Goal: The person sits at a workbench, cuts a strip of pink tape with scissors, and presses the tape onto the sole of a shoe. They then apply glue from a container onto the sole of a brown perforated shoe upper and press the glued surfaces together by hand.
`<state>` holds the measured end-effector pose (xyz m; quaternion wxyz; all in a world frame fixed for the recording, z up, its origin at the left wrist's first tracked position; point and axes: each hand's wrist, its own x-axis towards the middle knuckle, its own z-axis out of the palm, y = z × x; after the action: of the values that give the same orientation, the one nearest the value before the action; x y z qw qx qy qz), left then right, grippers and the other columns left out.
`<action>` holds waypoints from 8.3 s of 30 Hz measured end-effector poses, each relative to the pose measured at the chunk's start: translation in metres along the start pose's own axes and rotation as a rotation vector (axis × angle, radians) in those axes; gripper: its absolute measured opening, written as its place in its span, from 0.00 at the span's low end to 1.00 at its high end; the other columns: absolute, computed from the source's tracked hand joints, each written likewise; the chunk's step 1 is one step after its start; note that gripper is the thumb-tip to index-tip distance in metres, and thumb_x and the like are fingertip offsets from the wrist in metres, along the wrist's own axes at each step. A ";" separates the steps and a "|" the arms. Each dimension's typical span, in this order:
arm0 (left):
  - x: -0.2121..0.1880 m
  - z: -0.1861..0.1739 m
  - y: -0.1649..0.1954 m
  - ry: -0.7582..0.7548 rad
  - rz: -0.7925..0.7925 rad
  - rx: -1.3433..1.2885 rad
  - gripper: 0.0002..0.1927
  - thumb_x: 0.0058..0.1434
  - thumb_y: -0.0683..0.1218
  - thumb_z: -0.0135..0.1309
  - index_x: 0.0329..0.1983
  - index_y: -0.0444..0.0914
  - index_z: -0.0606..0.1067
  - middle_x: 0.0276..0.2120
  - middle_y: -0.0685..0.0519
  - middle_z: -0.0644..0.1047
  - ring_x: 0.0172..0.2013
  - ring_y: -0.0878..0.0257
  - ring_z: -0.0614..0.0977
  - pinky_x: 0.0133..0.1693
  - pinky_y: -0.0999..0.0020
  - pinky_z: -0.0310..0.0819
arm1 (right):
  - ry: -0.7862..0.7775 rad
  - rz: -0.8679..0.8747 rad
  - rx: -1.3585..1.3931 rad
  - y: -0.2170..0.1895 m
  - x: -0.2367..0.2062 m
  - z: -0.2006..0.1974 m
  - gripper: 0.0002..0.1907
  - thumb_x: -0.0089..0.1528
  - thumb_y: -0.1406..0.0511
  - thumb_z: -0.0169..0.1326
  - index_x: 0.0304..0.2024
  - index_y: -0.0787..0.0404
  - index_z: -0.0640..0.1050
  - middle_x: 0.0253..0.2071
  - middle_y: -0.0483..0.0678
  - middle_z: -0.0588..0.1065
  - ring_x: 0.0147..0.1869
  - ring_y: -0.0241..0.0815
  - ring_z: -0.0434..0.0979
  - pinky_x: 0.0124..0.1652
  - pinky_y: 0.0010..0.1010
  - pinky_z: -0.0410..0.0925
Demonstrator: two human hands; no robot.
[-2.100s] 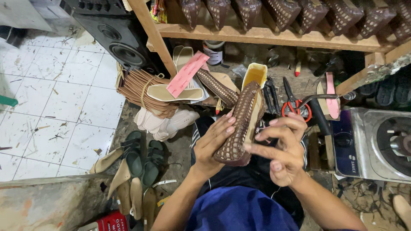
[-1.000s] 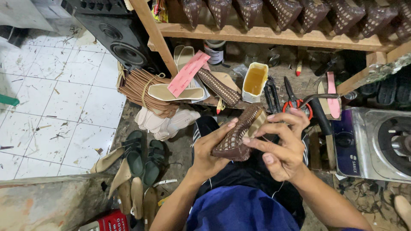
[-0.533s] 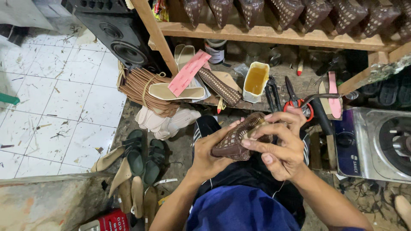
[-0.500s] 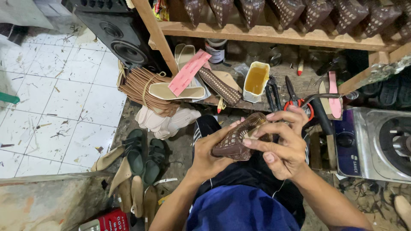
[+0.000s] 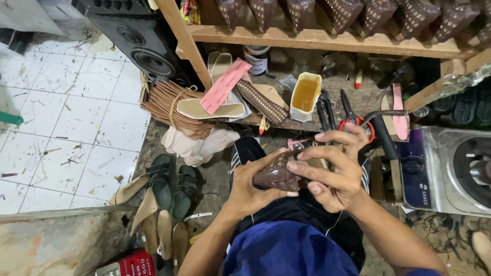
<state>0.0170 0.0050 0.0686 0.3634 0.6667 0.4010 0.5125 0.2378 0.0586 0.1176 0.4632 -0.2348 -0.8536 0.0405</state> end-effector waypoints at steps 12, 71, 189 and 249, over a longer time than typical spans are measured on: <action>0.003 -0.002 0.008 -0.032 -0.102 0.001 0.41 0.48 0.49 0.74 0.65 0.36 0.74 0.46 0.50 0.86 0.45 0.63 0.89 0.51 0.69 0.81 | 0.022 -0.064 -0.055 0.002 0.000 -0.001 0.16 0.63 0.52 0.50 0.42 0.46 0.87 0.41 0.39 0.78 0.54 0.49 0.69 0.64 0.55 0.48; -0.002 0.041 -0.046 0.595 -0.256 -0.821 0.49 0.55 0.62 0.67 0.71 0.31 0.64 0.58 0.48 0.76 0.56 0.60 0.78 0.58 0.64 0.73 | -0.047 0.236 -0.155 -0.036 0.019 0.038 0.32 0.72 0.46 0.32 0.72 0.52 0.67 0.80 0.61 0.49 0.84 0.67 0.40 0.77 0.60 0.38; -0.039 0.013 -0.041 0.382 -0.717 -1.622 0.33 0.68 0.63 0.46 0.63 0.35 0.72 0.47 0.41 0.80 0.43 0.43 0.84 0.45 0.48 0.84 | -0.400 0.324 -0.426 0.200 -0.057 0.093 0.23 0.50 0.72 0.55 0.48 0.58 0.85 0.61 0.57 0.72 0.64 0.56 0.67 0.58 0.50 0.60; 0.009 0.016 0.018 0.324 -0.396 -1.122 0.38 0.65 0.53 0.51 0.74 0.34 0.56 0.62 0.40 0.71 0.56 0.54 0.79 0.57 0.58 0.78 | 0.116 -0.336 -0.330 0.034 0.002 0.022 0.24 0.70 0.44 0.42 0.49 0.38 0.87 0.42 0.38 0.75 0.53 0.45 0.61 0.64 0.48 0.46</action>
<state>0.0375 0.0046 0.0852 0.6814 0.2003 0.2366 0.6630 0.2309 0.0929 0.0969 0.4672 -0.1641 -0.8476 -0.1907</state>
